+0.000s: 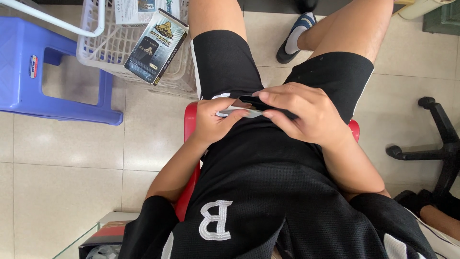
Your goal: Applying a screen protector to a mobile phone screen.
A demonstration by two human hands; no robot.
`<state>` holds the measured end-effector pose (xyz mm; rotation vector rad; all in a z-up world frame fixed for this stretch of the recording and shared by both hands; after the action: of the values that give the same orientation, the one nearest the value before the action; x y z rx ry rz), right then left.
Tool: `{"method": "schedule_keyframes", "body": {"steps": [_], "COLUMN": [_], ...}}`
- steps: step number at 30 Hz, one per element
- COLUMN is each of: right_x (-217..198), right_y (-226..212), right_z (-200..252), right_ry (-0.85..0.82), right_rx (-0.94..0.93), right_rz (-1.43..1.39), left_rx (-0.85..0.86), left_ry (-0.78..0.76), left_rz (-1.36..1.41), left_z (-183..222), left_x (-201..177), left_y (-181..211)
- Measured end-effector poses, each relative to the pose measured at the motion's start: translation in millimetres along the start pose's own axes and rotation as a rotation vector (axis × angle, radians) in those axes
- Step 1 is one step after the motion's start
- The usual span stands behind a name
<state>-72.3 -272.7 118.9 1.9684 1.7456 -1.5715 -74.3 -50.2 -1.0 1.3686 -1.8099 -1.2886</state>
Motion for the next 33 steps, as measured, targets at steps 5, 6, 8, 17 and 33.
{"method": "schedule_keyframes", "body": {"steps": [5, 6, 8, 17, 33], "right_x": [1, 2, 6, 12, 5], "right_y": [-3, -3, -3, 8, 16], "right_z": [-5, -5, -5, 7, 4], "right_ry": [-0.036, -0.027, -0.046, 0.011, -0.169], "right_rx": [-0.038, -0.037, -0.013, 0.096, 0.177], "right_rz": [0.093, 0.108, 0.096, -0.023, -0.075], "left_rx": [-0.028, -0.045, -0.036, 0.039, 0.060], "left_ry": [0.015, 0.018, 0.031, 0.007, 0.057], "left_rz": [-0.025, -0.043, -0.047, -0.062, -0.957], "left_z": [3, 3, 3, -1, -48], "left_x": [-1, -1, -1, -4, -156], "left_y": [-1, 0, 3, 4, -92]}}
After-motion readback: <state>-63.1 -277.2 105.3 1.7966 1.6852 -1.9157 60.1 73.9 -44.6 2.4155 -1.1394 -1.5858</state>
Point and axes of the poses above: each hand's wrist, its own z-axis away from the middle knuckle, its own x-axis out of the palm, y = z × x, the point moved 1 cm from there along -z, towards the middle knuckle, and after that the axes turned 6 degrees about -y, right-handed, at the moved point
